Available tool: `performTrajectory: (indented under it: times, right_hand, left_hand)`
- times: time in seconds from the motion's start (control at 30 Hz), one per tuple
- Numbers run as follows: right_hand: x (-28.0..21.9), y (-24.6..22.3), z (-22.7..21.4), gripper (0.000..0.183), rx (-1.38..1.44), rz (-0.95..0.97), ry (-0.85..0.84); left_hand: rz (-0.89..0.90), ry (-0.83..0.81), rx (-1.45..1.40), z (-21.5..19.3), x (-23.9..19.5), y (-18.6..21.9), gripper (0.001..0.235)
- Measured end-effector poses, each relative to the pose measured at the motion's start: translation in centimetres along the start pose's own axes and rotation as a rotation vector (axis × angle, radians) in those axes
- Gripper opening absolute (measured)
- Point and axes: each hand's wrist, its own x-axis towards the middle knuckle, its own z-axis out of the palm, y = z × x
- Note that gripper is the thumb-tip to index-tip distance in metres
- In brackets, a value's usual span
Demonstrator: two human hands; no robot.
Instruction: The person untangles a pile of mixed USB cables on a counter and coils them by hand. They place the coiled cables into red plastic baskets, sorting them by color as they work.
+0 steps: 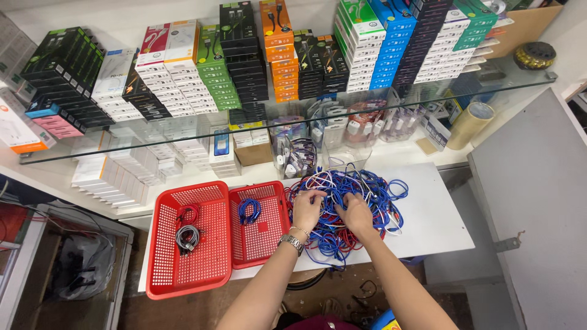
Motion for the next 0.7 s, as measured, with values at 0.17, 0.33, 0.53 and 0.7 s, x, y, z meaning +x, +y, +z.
performTrajectory:
  times: [0.17, 0.33, 0.53, 0.7]
  right_hand:
    - [3.1, -0.1, -2.0, 0.037, 0.315, 0.254, -0.246]
    - [5.2, -1.4, -5.9, 0.022, 0.769, 0.324, -0.347]
    - [4.7, -2.4, -7.5, 0.022, 0.673, 0.212, -0.430]
    - [6.3, -0.9, -7.9, 0.019, 0.937, 0.182, -0.394]
  left_hand:
    - [-0.026, 0.055, 0.134, 0.4, 0.9, -2.8, 0.025]
    - [-0.158, -0.115, -0.058, 0.9, 1.4, -3.4, 0.042]
    - [-0.328, -0.158, -0.369, 1.2, 1.7, -1.7, 0.047]
    - [-0.436, -0.353, -0.809, 1.3, 3.7, -1.8, 0.028]
